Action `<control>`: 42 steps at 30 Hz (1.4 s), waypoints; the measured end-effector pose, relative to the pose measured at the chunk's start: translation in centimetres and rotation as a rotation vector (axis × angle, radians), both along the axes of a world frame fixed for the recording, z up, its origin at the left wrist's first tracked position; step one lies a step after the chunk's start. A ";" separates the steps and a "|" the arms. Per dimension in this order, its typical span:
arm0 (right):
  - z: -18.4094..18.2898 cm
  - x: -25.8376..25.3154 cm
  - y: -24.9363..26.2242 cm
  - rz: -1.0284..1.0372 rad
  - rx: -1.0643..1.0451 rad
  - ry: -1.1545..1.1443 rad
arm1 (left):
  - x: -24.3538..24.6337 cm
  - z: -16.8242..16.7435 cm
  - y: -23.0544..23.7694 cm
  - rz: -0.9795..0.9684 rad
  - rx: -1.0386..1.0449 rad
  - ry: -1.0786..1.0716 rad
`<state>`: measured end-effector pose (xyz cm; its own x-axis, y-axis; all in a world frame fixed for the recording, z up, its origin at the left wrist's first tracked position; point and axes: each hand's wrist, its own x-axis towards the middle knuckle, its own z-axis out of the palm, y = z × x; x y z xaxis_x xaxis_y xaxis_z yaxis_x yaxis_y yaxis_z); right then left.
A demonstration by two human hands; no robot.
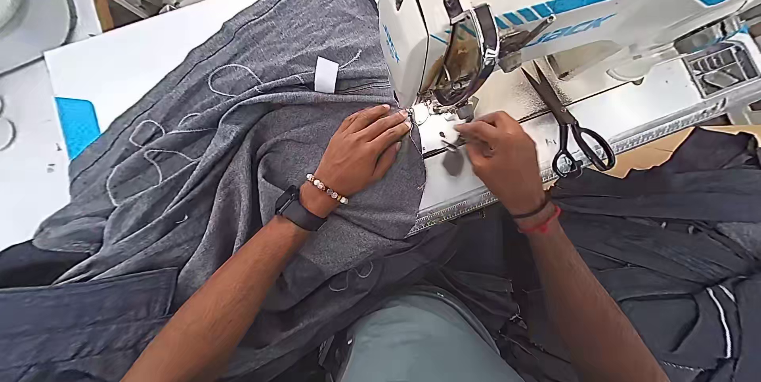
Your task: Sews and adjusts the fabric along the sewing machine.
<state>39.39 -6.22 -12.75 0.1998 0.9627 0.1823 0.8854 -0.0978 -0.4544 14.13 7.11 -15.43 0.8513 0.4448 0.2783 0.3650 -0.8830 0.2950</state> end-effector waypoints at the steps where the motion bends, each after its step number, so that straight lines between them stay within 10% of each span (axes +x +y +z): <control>1: -0.4 -0.9 0.7 0.028 0.030 0.000 | -0.1 0.1 0.3 -0.007 -0.012 0.000; 11: -2.8 -6.9 0.1 0.215 0.220 -0.105 | -0.8 0.4 3.2 -0.148 -0.034 0.042; 22: -3.3 -7.5 -0.3 -0.092 0.330 -0.180 | 0.6 0.8 1.5 -0.081 0.022 0.066; 31: -2.1 -7.5 1.2 -0.272 0.117 0.012 | 3.2 0.1 -5.1 0.305 0.053 0.176; 42: 0.0 -7.4 1.9 -0.301 -0.041 0.033 | 0.6 0.2 -3.3 0.183 0.032 0.135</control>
<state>32.04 -4.29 -12.79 0.4824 0.8658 0.1332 0.7989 -0.3725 -0.4722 14.78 3.79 -15.27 0.7878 0.5876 0.1844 0.5538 -0.8069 0.2053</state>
